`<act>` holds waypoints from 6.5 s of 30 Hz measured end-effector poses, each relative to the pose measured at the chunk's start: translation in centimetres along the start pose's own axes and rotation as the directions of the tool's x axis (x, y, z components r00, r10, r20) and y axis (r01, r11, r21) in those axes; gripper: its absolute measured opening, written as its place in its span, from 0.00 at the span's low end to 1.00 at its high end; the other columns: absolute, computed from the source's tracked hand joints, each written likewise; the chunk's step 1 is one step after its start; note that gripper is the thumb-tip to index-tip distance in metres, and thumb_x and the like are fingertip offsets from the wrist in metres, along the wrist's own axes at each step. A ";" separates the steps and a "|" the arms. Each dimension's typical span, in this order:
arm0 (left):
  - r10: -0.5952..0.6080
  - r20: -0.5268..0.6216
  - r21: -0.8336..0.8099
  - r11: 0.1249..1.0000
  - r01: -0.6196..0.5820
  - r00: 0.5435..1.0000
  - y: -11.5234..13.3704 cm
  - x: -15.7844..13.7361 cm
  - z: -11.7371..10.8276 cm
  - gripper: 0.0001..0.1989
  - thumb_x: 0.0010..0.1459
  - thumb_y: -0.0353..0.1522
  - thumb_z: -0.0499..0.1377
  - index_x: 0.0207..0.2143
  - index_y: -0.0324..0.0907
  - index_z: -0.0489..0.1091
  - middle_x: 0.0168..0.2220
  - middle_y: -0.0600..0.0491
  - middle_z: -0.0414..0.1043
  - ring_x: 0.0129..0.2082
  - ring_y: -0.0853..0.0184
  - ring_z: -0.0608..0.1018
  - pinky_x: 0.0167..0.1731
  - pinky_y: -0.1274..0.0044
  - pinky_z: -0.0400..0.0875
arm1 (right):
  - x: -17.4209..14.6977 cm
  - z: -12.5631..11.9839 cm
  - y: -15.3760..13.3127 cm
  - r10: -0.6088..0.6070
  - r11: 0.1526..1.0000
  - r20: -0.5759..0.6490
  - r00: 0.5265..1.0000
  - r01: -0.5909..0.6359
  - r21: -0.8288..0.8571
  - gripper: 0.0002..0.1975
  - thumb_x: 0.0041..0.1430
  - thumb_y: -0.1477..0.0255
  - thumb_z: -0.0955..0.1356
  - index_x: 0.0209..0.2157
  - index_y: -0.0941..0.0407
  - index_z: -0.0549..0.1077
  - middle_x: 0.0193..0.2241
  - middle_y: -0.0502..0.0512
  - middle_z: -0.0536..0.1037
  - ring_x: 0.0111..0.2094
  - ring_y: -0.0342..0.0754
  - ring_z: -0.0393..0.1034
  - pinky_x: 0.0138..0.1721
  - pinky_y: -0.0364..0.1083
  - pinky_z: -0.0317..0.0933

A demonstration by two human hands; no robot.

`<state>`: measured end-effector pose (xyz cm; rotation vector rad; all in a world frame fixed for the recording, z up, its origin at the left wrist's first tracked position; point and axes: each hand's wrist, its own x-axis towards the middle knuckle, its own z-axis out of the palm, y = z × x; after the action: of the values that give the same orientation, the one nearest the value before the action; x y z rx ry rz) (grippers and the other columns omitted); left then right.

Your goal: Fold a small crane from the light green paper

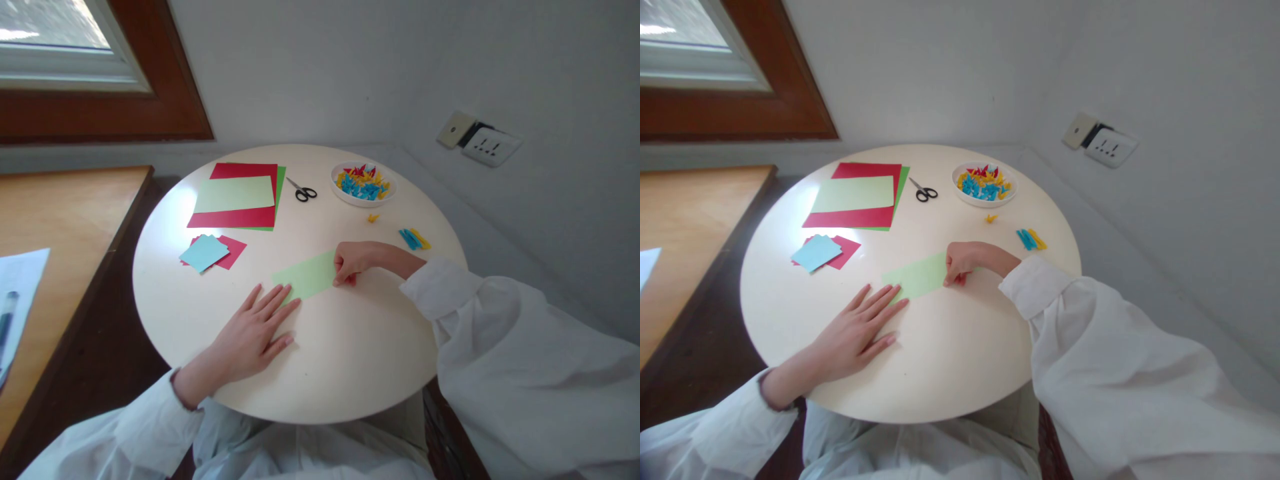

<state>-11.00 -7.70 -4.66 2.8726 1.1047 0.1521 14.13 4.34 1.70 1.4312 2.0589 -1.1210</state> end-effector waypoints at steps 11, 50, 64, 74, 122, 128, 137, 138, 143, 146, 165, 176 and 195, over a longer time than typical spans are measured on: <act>0.004 -0.001 0.012 1.000 -0.004 1.000 0.0 -0.1 -0.1 0.28 0.64 0.43 0.45 0.64 0.46 0.45 0.65 0.47 0.47 0.64 0.58 0.54 0.61 0.57 0.45 | -0.8 -1.5 4.2 0.055 0.998 -0.005 0.998 -0.055 0.038 0.10 0.39 0.67 0.71 0.17 0.59 0.70 0.17 0.50 0.71 0.21 0.42 0.60 0.25 0.43 0.54; 0.011 0.011 0.014 1.000 -0.011 1.000 -0.3 -0.1 0.1 0.29 0.64 0.43 0.45 0.64 0.46 0.45 0.65 0.48 0.46 0.64 0.57 0.53 0.61 0.57 0.46 | -1.3 -2.1 8.8 0.087 0.943 0.006 0.996 -0.085 0.322 0.14 0.31 0.65 0.75 0.19 0.58 0.71 0.17 0.47 0.71 0.24 0.43 0.67 0.32 0.43 0.63; 0.012 -0.010 0.022 1.000 -0.012 1.000 -0.3 0.0 0.0 0.28 0.64 0.43 0.45 0.64 0.46 0.46 0.64 0.46 0.48 0.63 0.57 0.54 0.61 0.57 0.46 | -1.8 -2.2 8.6 0.035 0.959 0.030 0.999 -0.042 0.279 0.08 0.35 0.69 0.70 0.18 0.58 0.69 0.17 0.46 0.69 0.23 0.42 0.64 0.30 0.42 0.60; -0.003 0.003 -0.024 1.000 0.003 1.000 -0.2 0.1 -0.1 0.27 0.64 0.43 0.45 0.62 0.45 0.51 0.64 0.45 0.48 0.64 0.58 0.54 0.61 0.58 0.45 | -3.2 4.1 5.8 -0.200 0.980 -0.704 0.681 0.134 -0.149 0.10 0.52 0.71 0.63 0.33 0.57 0.74 0.37 0.58 0.77 0.38 0.48 0.70 0.42 0.46 0.61; -0.400 0.716 -0.335 0.522 0.784 0.572 -3.7 7.5 -6.2 0.10 0.42 0.29 0.60 0.12 0.38 0.66 0.13 0.56 0.65 0.15 0.74 0.64 0.20 0.79 0.60 | 0.2 11.9 0.8 -0.671 0.741 -0.636 0.381 0.360 -0.567 0.13 0.62 0.76 0.59 0.41 0.57 0.74 0.27 0.55 0.70 0.30 0.46 0.61 0.34 0.44 0.56; -0.427 0.714 -0.318 0.509 0.800 0.555 -4.9 6.9 -6.1 0.08 0.41 0.29 0.61 0.14 0.38 0.67 0.14 0.55 0.67 0.16 0.74 0.66 0.18 0.80 0.59 | 0.3 12.0 0.9 -0.684 0.730 -0.631 0.366 0.349 -0.588 0.13 0.62 0.76 0.60 0.43 0.58 0.74 0.26 0.55 0.71 0.30 0.46 0.62 0.34 0.45 0.57; -0.421 0.726 -0.320 0.494 0.809 0.544 -5.8 6.5 -6.3 0.08 0.38 0.31 0.63 0.14 0.39 0.68 0.15 0.56 0.68 0.16 0.75 0.65 0.20 0.80 0.61 | 0.5 12.0 1.0 -0.692 0.722 -0.631 0.350 0.344 -0.600 0.13 0.62 0.76 0.60 0.43 0.58 0.74 0.26 0.55 0.71 0.29 0.47 0.62 0.34 0.45 0.58; -0.418 0.728 -0.322 0.491 0.810 0.543 -5.9 6.5 -6.2 0.07 0.38 0.32 0.63 0.14 0.39 0.68 0.15 0.56 0.68 0.16 0.75 0.65 0.20 0.80 0.61 | 0.4 12.0 1.0 -0.691 0.722 -0.632 0.350 0.345 -0.600 0.13 0.62 0.76 0.60 0.43 0.58 0.74 0.26 0.55 0.71 0.29 0.47 0.62 0.34 0.45 0.58; -0.418 0.727 -0.341 0.470 0.814 0.545 -6.7 6.0 -5.9 0.07 0.38 0.32 0.62 0.14 0.39 0.68 0.16 0.55 0.69 0.17 0.75 0.66 0.19 0.81 0.60 | 0.2 11.9 0.9 -0.686 0.727 -0.629 0.365 0.351 -0.590 0.13 0.63 0.76 0.59 0.43 0.58 0.74 0.26 0.55 0.71 0.29 0.46 0.62 0.33 0.45 0.57; -0.409 0.718 -0.379 0.448 0.810 0.562 -7.3 5.6 -5.6 0.06 0.38 0.31 0.61 0.15 0.39 0.69 0.17 0.54 0.70 0.17 0.74 0.67 0.19 0.81 0.60 | 0.2 11.9 0.9 -0.679 0.735 -0.630 0.378 0.354 -0.579 0.14 0.63 0.76 0.59 0.43 0.58 0.74 0.26 0.55 0.71 0.30 0.47 0.62 0.34 0.45 0.57; -0.504 0.406 -0.425 0.634 0.646 0.762 -6.0 2.7 -6.0 0.12 0.53 0.38 0.55 0.23 0.38 0.68 0.22 0.51 0.72 0.21 0.70 0.72 0.23 0.79 0.65 | 0.4 11.9 1.0 -0.680 0.732 -0.629 0.376 0.381 -0.564 0.14 0.63 0.75 0.59 0.43 0.58 0.74 0.26 0.55 0.70 0.30 0.46 0.62 0.34 0.45 0.57; -0.043 0.053 0.008 0.999 0.042 0.998 1.3 -1.7 -0.5 0.31 0.64 0.42 0.43 0.64 0.37 0.42 0.65 0.41 0.46 0.65 0.57 0.49 0.61 0.60 0.42 | -1.1 7.7 2.5 -0.701 0.681 -0.442 0.559 0.341 -0.648 0.17 0.60 0.79 0.61 0.47 0.51 0.73 0.34 0.57 0.73 0.36 0.47 0.64 0.39 0.47 0.56; -0.120 -0.076 0.114 0.985 0.128 0.990 3.5 -1.2 0.7 0.32 0.64 0.45 0.39 0.62 0.35 0.50 0.62 0.39 0.53 0.64 0.53 0.51 0.60 0.56 0.41 | -0.9 4.8 -5.1 -0.087 0.995 -0.056 0.995 0.089 0.051 0.12 0.47 0.72 0.66 0.14 0.60 0.67 0.16 0.54 0.74 0.18 0.42 0.65 0.23 0.41 0.57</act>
<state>-9.45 -11.07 -5.13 2.9096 1.3460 0.1871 9.25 -0.81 1.38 1.4227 2.1636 -1.1930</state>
